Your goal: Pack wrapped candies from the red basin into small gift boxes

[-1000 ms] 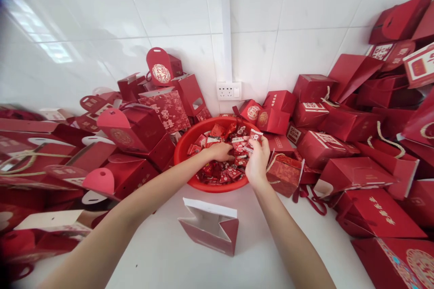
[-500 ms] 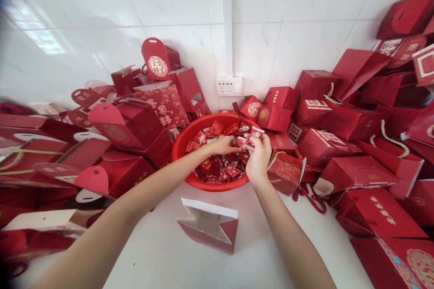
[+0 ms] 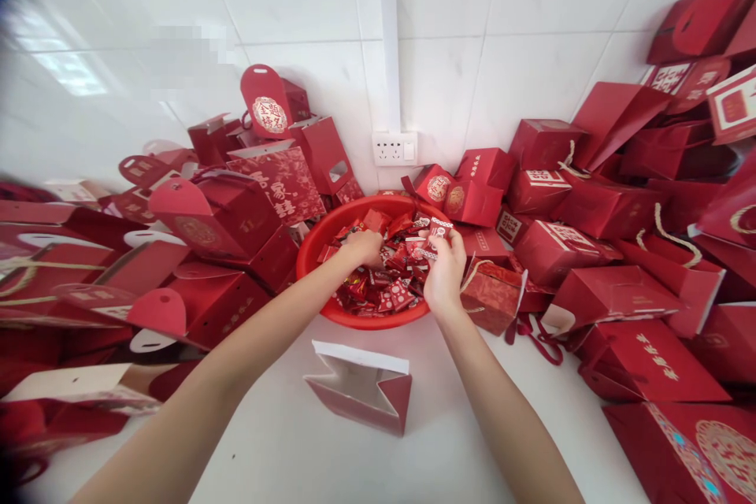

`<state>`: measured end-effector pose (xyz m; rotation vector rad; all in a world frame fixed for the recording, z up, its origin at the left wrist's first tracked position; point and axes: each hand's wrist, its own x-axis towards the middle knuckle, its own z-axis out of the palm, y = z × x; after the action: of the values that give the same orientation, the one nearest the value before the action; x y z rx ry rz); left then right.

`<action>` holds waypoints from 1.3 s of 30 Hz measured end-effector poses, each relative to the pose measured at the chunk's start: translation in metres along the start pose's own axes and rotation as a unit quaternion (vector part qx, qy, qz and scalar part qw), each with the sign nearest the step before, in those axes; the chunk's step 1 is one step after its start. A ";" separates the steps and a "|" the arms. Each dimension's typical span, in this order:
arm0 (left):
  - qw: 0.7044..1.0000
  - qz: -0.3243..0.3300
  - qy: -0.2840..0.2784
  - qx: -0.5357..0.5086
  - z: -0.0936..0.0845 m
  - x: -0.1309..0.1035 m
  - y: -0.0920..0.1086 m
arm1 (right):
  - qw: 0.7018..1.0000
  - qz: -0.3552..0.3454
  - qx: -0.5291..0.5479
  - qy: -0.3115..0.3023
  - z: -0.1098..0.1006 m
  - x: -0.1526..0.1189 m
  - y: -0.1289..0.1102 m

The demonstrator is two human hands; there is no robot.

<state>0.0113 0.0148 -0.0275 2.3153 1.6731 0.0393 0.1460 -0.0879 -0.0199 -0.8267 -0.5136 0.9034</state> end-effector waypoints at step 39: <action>0.984 0.012 0.108 -0.139 -0.039 -0.019 -0.012 | 0.996 0.068 0.015 -0.052 0.003 0.000 -0.003</action>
<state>-0.0128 0.0088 0.0094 2.1806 1.6153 0.5128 0.1450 -0.0881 -0.0161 -0.7970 -0.5388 1.0813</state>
